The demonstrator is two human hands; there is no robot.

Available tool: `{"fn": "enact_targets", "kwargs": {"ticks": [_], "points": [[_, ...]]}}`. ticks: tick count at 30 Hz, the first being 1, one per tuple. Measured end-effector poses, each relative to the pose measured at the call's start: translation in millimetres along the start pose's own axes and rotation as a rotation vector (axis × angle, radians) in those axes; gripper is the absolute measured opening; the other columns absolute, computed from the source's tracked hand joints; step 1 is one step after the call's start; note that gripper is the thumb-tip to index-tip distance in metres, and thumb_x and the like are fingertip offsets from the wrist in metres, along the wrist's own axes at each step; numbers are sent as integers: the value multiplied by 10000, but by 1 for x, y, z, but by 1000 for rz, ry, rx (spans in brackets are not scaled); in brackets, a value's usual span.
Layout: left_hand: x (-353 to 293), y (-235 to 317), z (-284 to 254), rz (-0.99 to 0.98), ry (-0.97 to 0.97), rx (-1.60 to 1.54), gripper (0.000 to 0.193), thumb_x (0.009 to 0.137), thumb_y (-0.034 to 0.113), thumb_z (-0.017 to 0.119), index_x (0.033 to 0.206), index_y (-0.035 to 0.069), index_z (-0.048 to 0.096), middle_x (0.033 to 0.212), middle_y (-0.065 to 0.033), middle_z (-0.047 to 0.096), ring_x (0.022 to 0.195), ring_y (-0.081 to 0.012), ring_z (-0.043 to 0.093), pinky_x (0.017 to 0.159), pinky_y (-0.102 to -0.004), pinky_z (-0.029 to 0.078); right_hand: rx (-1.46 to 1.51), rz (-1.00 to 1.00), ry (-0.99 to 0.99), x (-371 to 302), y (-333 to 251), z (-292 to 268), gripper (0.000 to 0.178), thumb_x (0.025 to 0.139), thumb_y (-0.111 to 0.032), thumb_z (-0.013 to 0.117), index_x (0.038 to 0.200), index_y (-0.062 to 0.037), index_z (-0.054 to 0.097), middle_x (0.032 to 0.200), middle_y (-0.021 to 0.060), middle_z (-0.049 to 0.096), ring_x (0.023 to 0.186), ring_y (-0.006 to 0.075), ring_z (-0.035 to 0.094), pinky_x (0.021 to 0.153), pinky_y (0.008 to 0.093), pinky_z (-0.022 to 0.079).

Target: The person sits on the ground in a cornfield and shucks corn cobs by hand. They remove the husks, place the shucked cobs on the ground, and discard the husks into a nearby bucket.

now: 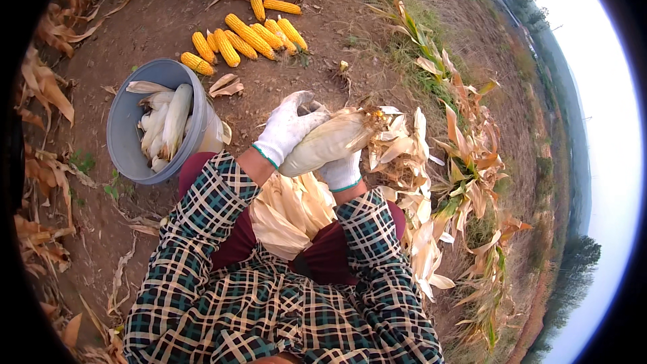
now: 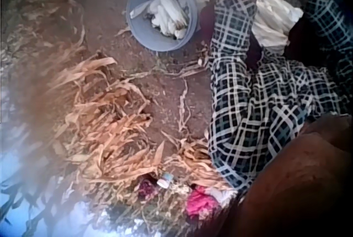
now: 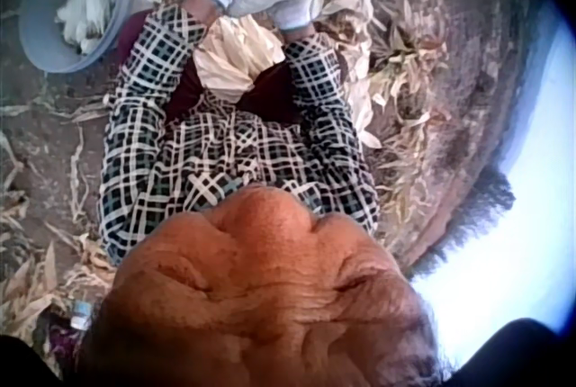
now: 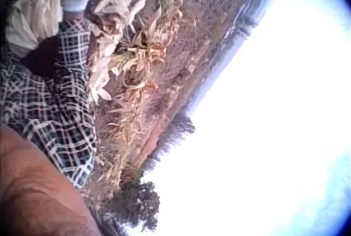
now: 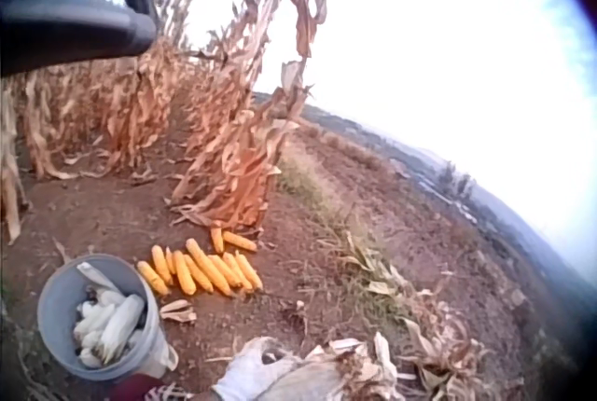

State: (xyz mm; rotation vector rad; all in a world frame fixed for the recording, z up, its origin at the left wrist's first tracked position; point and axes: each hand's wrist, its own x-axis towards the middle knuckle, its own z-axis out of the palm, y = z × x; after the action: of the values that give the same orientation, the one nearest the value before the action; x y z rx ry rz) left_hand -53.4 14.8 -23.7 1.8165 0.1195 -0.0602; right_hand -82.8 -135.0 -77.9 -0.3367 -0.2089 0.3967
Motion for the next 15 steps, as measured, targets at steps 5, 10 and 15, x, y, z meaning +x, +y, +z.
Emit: {"fn": "enact_targets", "kwargs": {"ticks": [5, 10, 15], "points": [[30, -59, 18, -143, -47, -306, 685, 687, 266, 771, 1238, -26, 487, 1115, -182, 608, 1011, -254, 600, 870, -335, 478, -148, -144, -126, 28, 6, -10, 253, 981, -292, 371, 1136, -141, 504, 1039, 32, 532, 977, 169, 513, 874, 324, 452], [-1, -2, 19, 180, 233, 36, 547, 678, 181, 776, 1152, 15, 560, 1204, -166, 542, 1106, -266, 538, 945, -339, 430, -395, -312, -150, 29, 1, -42, 243, 991, -219, 358, 1155, -128, 512, 1050, 28, 531, 954, 157, 511, 860, 291, 450], [-7, 23, 4, 691, 487, 39, 392, 752, 102, 691, 1114, 9, 571, 1190, -162, 543, 1089, -293, 536, 938, -366, 431, -119, -56, 319, 23, 24, -4, 322, 968, -379, 366, 1149, -172, 534, 1057, 37, 587, 957, 209, 549, 872, 362, 458]]}}
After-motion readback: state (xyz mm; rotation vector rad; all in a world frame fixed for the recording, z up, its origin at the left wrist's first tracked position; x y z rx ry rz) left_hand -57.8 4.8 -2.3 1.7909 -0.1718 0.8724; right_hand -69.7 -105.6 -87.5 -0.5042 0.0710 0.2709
